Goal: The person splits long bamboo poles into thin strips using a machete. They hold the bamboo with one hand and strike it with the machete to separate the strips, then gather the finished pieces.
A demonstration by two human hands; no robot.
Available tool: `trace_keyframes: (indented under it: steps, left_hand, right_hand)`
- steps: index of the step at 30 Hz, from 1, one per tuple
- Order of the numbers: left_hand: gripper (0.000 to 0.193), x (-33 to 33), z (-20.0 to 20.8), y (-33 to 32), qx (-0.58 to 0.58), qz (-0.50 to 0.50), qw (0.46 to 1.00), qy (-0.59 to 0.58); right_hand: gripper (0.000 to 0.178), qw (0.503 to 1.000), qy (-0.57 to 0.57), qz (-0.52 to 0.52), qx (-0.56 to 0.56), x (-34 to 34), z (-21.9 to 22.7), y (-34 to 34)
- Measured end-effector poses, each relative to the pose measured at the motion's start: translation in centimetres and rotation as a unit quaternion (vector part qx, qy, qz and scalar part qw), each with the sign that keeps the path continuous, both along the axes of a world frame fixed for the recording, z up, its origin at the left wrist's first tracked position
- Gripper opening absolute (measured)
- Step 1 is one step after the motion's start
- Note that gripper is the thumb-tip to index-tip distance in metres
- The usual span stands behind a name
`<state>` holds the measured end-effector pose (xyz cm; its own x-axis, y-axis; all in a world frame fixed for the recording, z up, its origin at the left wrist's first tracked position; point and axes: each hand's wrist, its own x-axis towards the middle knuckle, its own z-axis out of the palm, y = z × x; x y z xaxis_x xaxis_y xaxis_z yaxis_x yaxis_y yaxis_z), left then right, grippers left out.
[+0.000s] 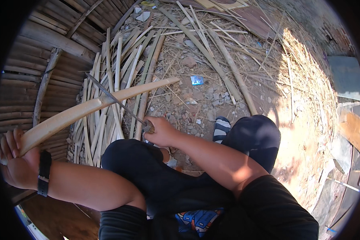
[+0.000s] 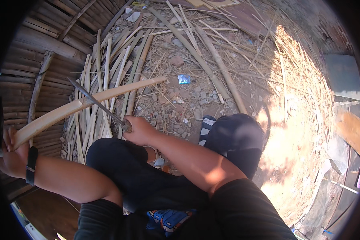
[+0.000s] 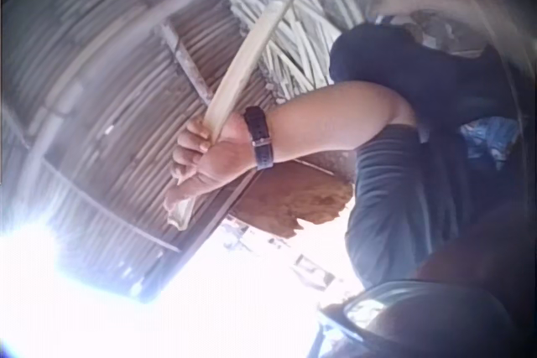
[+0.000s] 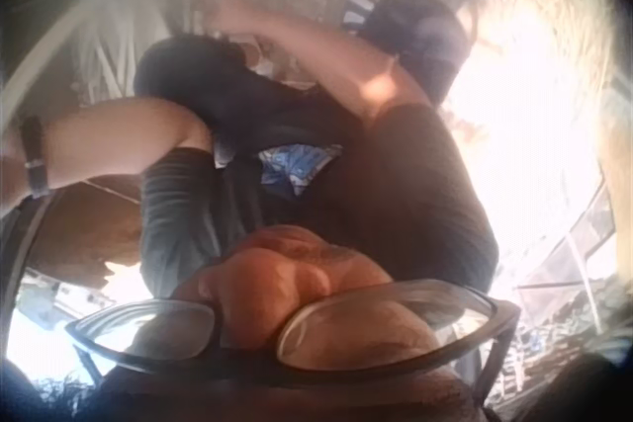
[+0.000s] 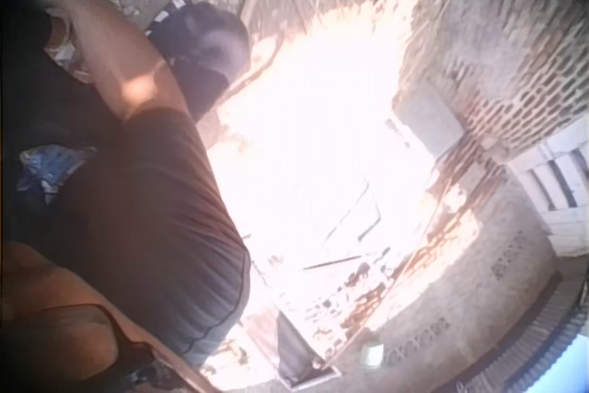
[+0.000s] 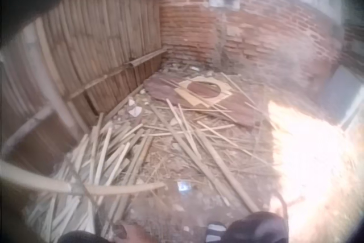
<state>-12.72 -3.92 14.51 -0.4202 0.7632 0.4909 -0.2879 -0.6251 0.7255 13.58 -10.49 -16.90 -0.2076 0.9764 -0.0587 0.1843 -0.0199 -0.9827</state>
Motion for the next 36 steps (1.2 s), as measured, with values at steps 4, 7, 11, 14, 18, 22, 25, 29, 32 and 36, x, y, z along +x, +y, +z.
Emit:
trace_keyframes:
  steps: [4, 7, 11, 14, 18, 22, 25, 29, 32, 36]
  left_hand:
    - [0.011, -1.2, -0.3, 0.2, 0.019, -0.055, 0.998, -0.007]
    - [0.012, -0.6, -0.3, 0.3, 0.022, -0.005, 1.0, -0.005]
    - [0.014, 3.7, -0.1, 0.4, -0.004, 0.173, 0.985, 0.005]
    - [0.019, 2.9, -0.1, 0.2, -0.004, 0.144, 0.989, -0.039]
    - [0.027, -2.9, -1.2, 1.0, 0.024, -0.054, 0.998, 0.008]
    - [0.024, -1.7, -1.0, 1.1, 0.036, -0.046, 0.998, 0.018]
    - [0.016, 4.1, -0.7, 0.9, -0.006, 0.179, 0.984, -0.004]
    - [0.009, -0.1, -0.2, 1.0, -0.014, 0.127, 0.992, -0.013]
    - [0.007, 4.2, 0.1, 1.0, -0.024, 0.189, 0.982, -0.018]
    - [0.007, 4.5, -0.1, 1.0, -0.017, 0.233, 0.972, 0.004]
  right_hand:
    - [0.048, 0.963, 0.043, -0.056, -0.259, 3.0, -2.9, 0.8]
    - [0.046, 0.987, 0.019, -0.027, -0.156, 2.5, -1.8, 1.1]
    - [0.039, 0.993, -0.003, 0.003, 0.122, -0.3, -2.0, 0.6]
    - [0.033, 0.998, 0.0, -0.024, -0.054, 0.7, -4.0, 0.3]
    - [0.029, 0.933, 0.057, -0.063, -0.35, 4.9, -6.2, 1.2]
    - [0.034, 0.961, 0.045, -0.01, -0.274, 3.7, -2.1, 1.8]
    - [0.048, 0.995, -0.081, -0.058, 0.012, -0.3, -1.3, 0.8]
    - [0.055, 0.989, -0.038, -0.11, -0.089, -3.2, -1.5, -1.0]
    - [0.053, 0.974, -0.071, -0.149, -0.152, -1.7, -6.1, -1.2]
    - [0.048, 0.921, 0.139, -0.118, -0.345, -0.8, -4.7, -0.2]
